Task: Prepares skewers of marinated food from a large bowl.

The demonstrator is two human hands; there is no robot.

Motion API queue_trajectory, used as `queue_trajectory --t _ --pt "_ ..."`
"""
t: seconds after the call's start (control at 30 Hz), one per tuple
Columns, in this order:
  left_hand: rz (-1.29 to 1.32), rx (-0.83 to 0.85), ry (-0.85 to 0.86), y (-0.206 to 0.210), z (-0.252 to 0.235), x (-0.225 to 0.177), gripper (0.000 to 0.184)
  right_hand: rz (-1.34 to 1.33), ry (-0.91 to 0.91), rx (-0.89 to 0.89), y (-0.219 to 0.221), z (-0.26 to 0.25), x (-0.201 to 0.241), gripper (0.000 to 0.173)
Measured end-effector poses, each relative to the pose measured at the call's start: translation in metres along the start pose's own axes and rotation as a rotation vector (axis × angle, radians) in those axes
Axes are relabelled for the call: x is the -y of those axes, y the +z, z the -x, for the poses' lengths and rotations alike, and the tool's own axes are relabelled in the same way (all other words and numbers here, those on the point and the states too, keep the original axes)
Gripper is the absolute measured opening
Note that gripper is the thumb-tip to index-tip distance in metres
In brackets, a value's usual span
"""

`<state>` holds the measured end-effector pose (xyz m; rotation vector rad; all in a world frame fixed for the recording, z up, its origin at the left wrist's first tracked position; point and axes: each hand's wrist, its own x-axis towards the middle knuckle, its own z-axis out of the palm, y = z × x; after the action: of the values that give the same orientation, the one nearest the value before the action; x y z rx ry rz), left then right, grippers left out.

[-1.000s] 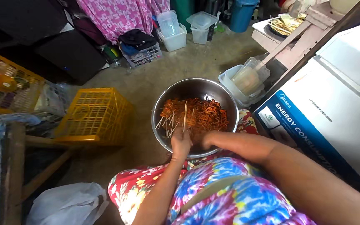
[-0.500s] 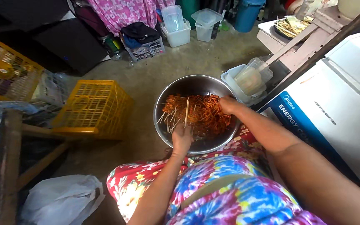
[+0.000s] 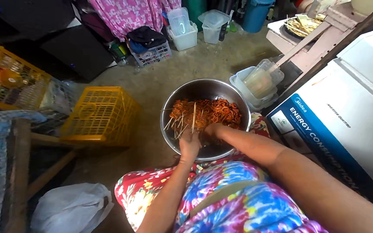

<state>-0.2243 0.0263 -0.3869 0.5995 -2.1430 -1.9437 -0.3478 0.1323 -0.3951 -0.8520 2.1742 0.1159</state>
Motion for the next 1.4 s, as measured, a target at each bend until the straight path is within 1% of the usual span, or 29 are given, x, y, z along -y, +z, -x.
queue_trajectory --t 0.07,0.13,0.23,0.33,0.4,0.5,0.67,0.73,0.83,0.93,1.27,1.4 --pt "-0.002 0.003 -0.008 0.001 0.000 -0.001 0.013 -0.038 -0.029 -0.010 -0.001 -0.003 -0.011 0.034" --pt "0.001 0.001 -0.004 0.000 0.000 -0.002 0.014 -0.176 -0.095 -0.091 -0.002 0.000 -0.029 0.032" --pt "0.021 -0.003 -0.001 0.000 -0.001 0.001 0.012 -0.562 -0.162 -0.319 -0.003 0.012 -0.050 0.024" --pt "0.049 0.010 0.019 0.000 0.000 0.003 0.011 -1.090 -0.275 -0.517 -0.001 0.024 -0.060 0.018" --pt "0.061 0.033 0.034 0.000 0.001 0.002 0.010 -1.363 -0.345 -0.544 0.000 0.027 -0.063 0.020" --pt "0.068 0.077 0.053 -0.001 0.003 0.001 0.011 -1.580 -0.351 -0.483 -0.005 0.032 -0.064 0.025" --pt "0.038 0.140 0.056 0.000 0.003 0.000 0.012 -1.753 -0.389 -0.392 -0.009 0.033 -0.065 0.033" --pt "0.030 0.149 0.048 0.000 0.003 0.000 0.012 -1.803 -0.388 -0.396 -0.008 0.031 -0.067 0.030" --pt "0.016 0.156 0.045 0.001 0.003 -0.001 0.011 -1.863 -0.341 -0.429 -0.008 0.027 -0.070 0.023" --pt "0.000 0.169 0.035 0.000 0.003 0.000 0.013 -1.875 -0.293 -0.465 -0.010 0.026 -0.068 0.017" --pt "-0.043 0.166 0.021 0.001 0.004 -0.001 0.012 -1.852 -0.272 -0.535 -0.008 0.028 -0.061 0.017" --pt "-0.044 0.152 0.029 0.002 0.004 -0.001 0.011 -1.832 -0.245 -0.519 -0.007 0.030 -0.055 0.015"
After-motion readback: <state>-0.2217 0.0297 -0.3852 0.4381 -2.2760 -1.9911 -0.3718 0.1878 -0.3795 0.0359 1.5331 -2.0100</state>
